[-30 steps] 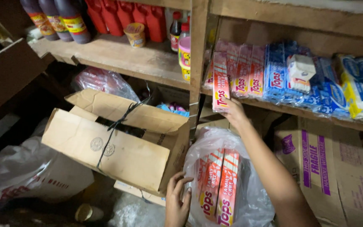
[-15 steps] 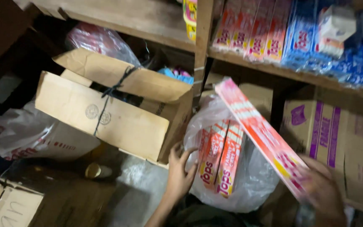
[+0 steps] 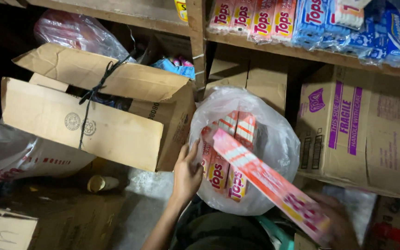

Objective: Packing individual snack/food packages from a shelf into a clear plastic bag.

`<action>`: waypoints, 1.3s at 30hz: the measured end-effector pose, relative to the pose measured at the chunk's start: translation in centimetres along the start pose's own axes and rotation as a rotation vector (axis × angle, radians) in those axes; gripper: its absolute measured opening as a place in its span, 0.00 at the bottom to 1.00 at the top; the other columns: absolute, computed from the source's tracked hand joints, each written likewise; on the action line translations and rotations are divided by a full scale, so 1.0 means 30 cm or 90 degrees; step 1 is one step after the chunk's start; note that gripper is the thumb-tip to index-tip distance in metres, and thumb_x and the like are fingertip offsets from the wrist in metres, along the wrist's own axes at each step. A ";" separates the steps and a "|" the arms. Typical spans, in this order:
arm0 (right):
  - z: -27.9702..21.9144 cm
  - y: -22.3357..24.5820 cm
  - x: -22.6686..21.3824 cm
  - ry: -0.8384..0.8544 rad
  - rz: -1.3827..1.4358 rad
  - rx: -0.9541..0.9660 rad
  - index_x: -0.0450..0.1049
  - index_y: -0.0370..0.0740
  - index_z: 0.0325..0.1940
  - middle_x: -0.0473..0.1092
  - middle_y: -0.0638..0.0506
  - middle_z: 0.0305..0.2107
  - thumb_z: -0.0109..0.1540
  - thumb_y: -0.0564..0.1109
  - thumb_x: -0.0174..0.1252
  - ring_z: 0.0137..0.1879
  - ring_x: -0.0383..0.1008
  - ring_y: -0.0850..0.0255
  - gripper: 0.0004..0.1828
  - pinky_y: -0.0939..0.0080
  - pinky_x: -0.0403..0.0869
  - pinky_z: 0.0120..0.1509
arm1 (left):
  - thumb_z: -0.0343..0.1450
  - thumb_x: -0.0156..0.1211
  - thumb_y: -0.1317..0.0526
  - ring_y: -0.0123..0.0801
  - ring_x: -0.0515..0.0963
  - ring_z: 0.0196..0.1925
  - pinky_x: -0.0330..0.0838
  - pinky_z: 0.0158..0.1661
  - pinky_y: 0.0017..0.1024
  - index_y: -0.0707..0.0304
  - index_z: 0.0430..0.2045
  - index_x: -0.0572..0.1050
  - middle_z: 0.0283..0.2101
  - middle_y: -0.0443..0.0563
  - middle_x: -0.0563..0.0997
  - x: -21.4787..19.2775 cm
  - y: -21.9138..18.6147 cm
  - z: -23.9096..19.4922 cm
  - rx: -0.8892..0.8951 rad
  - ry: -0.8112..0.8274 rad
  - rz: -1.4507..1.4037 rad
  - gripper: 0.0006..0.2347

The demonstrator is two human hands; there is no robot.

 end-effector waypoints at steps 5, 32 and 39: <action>0.042 -0.675 0.286 -0.006 0.009 0.046 0.71 0.35 0.60 0.71 0.36 0.52 0.65 0.45 0.55 0.48 0.77 0.53 0.20 0.53 0.78 0.50 | 0.59 0.60 0.78 0.52 0.81 0.54 0.77 0.45 0.34 0.59 0.65 0.68 0.65 0.67 0.69 -0.003 0.043 -0.012 0.074 -0.044 -0.009 0.34; 0.262 -0.625 1.034 0.262 -0.245 0.164 0.79 0.36 0.39 0.75 0.52 0.20 0.61 0.48 0.68 0.26 0.76 0.65 0.12 0.63 0.73 0.32 | 0.60 0.62 0.75 0.40 0.77 0.62 0.69 0.60 0.31 0.62 0.65 0.69 0.60 0.62 0.77 0.032 0.046 -0.012 0.095 0.012 -0.135 0.33; 0.265 -0.396 1.006 0.167 -0.311 -0.075 0.75 0.34 0.41 0.78 0.42 0.34 0.52 0.35 0.66 0.40 0.80 0.54 0.14 0.54 0.77 0.43 | 0.60 0.61 0.77 0.40 0.74 0.65 0.67 0.61 0.30 0.62 0.65 0.69 0.62 0.60 0.75 0.041 0.058 -0.017 0.082 0.013 -0.192 0.33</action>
Point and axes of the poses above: each hand's wrist, its own z-axis towards the middle knuckle, its own x-axis out of the palm, y = z × x, the point moved 9 cm from there along z, towards the middle knuckle
